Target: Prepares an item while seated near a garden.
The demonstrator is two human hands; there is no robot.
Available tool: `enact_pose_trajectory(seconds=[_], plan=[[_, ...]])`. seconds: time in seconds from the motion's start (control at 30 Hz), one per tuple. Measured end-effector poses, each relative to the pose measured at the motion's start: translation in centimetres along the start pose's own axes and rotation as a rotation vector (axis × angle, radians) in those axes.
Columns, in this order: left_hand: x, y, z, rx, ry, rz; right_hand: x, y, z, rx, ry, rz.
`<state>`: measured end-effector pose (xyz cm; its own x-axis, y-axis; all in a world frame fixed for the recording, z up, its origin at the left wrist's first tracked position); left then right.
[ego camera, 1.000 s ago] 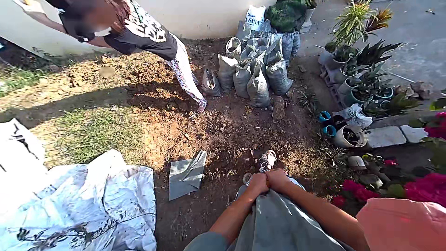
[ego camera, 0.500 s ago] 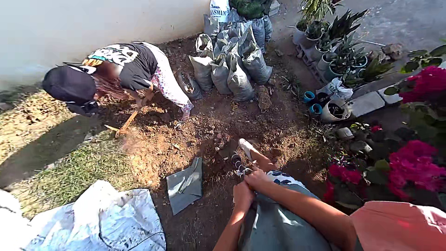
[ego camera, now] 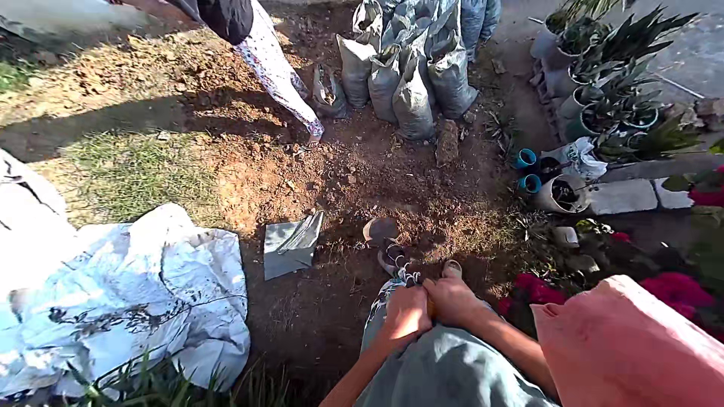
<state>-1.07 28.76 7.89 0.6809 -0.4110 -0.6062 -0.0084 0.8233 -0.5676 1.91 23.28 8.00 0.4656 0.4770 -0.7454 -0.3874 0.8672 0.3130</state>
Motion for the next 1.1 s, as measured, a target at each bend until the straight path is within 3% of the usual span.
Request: enact_pose_trajectory(seconds=[0.1, 0.2, 0.33, 0.43, 0.6, 0.77, 0.87, 1.0, 1.1], plan=[[0.9, -5.4, -0.8, 0.021, -0.045, -0.067, -3.5, -4.2, -0.6, -0.019, -0.013, -0.021], [2.8, -10.7, -2.3, 0.018, 0.131, -0.089, -7.0, -8.9, -1.5, 0.028, 0.005, -0.079], [7.6, -15.0, -6.4, 0.023, 0.188, -0.204, -9.1, -15.5, -3.3, 0.077, -0.258, -0.129], [11.7, -13.9, -10.8, 0.106, 0.209, -0.228, -5.9, -18.7, -7.6, 0.044, -0.06, -0.168], [14.5, -11.8, -12.7, 0.194, 0.217, -0.17, -2.3, -20.3, -10.3, 0.044, 0.024, -0.137], [14.0, -13.2, -10.4, 0.194, 0.224, -0.073, -3.8, -20.1, -7.3, 0.035, 0.015, -0.185], [13.5, -13.8, -11.3, 0.15, 0.233, -0.067, -4.6, -20.3, -7.7, 0.026, 0.034, -0.137], [17.1, -11.6, -12.8, 0.149, 0.154, -0.108, -1.3, -21.7, -7.9, 0.014, -0.231, 0.09], [17.5, -13.5, -13.5, 0.124, 0.168, -0.135, -2.5, -23.1, -8.5, -0.017, -0.125, 0.032]])
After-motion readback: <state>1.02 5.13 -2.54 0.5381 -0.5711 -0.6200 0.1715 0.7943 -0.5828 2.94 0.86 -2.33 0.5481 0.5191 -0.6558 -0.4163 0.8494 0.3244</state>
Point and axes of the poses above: each hand's wrist, its own x-axis towards the middle knuckle, its own z-axis out of the back of the hand, y = z × x, the point moved 10 cm from there along x, towards the middle knuckle, and after that the axes turned 15 degrees about -z, right-handed, at the moved point
